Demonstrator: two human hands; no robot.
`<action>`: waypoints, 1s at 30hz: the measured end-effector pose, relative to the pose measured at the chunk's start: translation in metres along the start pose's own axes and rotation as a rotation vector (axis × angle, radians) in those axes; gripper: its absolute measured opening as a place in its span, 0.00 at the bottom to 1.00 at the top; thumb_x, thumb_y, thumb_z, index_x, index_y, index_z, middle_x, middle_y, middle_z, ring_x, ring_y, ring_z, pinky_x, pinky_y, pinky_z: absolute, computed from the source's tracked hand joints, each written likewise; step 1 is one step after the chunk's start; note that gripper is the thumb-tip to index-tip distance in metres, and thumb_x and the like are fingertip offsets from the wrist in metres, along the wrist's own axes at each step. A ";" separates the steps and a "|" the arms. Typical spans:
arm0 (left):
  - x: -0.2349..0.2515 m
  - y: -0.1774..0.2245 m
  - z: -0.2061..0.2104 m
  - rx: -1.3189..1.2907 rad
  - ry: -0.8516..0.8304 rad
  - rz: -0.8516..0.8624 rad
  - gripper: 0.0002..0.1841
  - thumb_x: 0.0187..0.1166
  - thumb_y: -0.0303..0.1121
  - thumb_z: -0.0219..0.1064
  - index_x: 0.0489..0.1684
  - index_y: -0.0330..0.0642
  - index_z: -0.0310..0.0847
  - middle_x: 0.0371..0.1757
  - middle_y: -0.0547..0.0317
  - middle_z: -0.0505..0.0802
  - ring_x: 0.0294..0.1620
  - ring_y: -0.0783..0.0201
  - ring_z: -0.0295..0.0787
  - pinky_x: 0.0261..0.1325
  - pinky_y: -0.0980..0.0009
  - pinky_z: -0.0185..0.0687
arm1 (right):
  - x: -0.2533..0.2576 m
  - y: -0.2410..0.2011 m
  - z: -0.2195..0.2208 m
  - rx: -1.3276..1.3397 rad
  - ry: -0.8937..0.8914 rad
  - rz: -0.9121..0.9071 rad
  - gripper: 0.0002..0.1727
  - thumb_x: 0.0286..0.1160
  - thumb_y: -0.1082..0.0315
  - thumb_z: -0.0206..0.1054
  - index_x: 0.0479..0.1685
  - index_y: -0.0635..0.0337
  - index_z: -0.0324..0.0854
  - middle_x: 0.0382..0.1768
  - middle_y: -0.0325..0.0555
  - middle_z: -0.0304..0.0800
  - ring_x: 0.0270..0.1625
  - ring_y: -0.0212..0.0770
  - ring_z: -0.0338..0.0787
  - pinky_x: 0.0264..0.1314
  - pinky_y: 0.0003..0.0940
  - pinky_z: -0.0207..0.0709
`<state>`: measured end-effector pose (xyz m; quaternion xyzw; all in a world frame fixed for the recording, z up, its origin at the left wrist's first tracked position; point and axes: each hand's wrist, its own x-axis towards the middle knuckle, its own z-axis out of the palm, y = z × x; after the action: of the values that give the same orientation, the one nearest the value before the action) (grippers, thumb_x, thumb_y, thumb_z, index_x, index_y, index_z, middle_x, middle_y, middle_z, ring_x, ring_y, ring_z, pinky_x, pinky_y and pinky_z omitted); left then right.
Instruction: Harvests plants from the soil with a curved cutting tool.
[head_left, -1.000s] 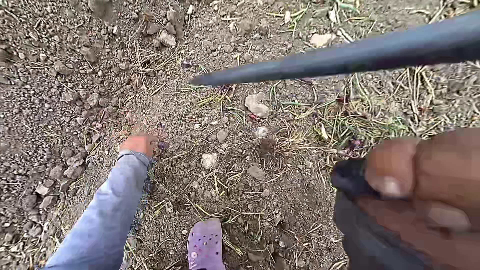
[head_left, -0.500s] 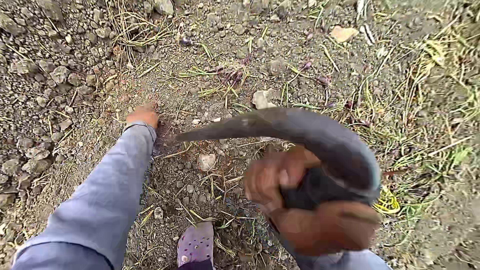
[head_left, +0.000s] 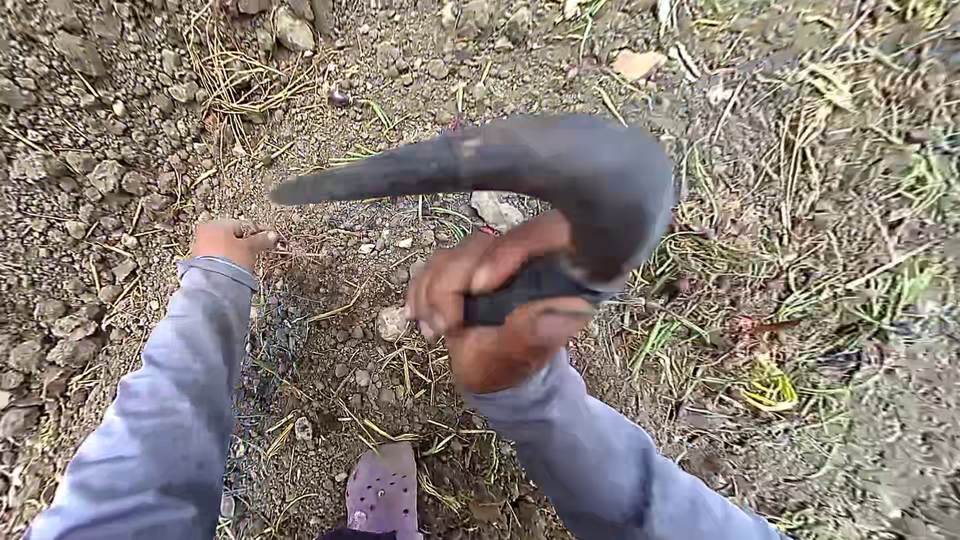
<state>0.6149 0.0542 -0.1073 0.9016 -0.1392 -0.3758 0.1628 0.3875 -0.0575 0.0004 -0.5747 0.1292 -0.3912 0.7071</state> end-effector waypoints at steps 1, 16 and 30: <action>-0.001 0.007 0.000 0.029 0.011 0.007 0.20 0.83 0.40 0.72 0.57 0.26 0.87 0.61 0.22 0.88 0.70 0.25 0.81 0.75 0.25 0.64 | -0.006 0.031 0.005 -0.177 0.003 0.079 0.26 0.82 0.41 0.62 0.39 0.60 0.75 0.17 0.34 0.79 0.18 0.27 0.79 0.19 0.27 0.78; -0.068 0.081 0.045 0.519 -0.316 0.371 0.11 0.83 0.30 0.69 0.54 0.31 0.92 0.55 0.25 0.93 0.62 0.22 0.87 0.67 0.22 0.71 | -0.059 0.001 -0.024 -0.480 0.096 0.282 0.30 0.78 0.43 0.59 0.38 0.68 0.78 0.16 0.37 0.76 0.16 0.25 0.75 0.19 0.25 0.72; -0.046 0.173 0.128 0.696 -0.304 0.656 0.18 0.79 0.18 0.65 0.66 0.29 0.85 0.79 0.27 0.78 0.81 0.24 0.70 0.73 0.24 0.70 | -0.124 -0.130 -0.078 -0.319 0.233 0.140 0.22 0.84 0.36 0.56 0.46 0.44 0.80 0.21 0.28 0.78 0.22 0.23 0.79 0.23 0.19 0.76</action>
<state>0.4692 -0.1096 -0.0947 0.7464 -0.5545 -0.3631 -0.0603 0.2036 -0.0302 0.0624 -0.6199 0.3100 -0.3796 0.6129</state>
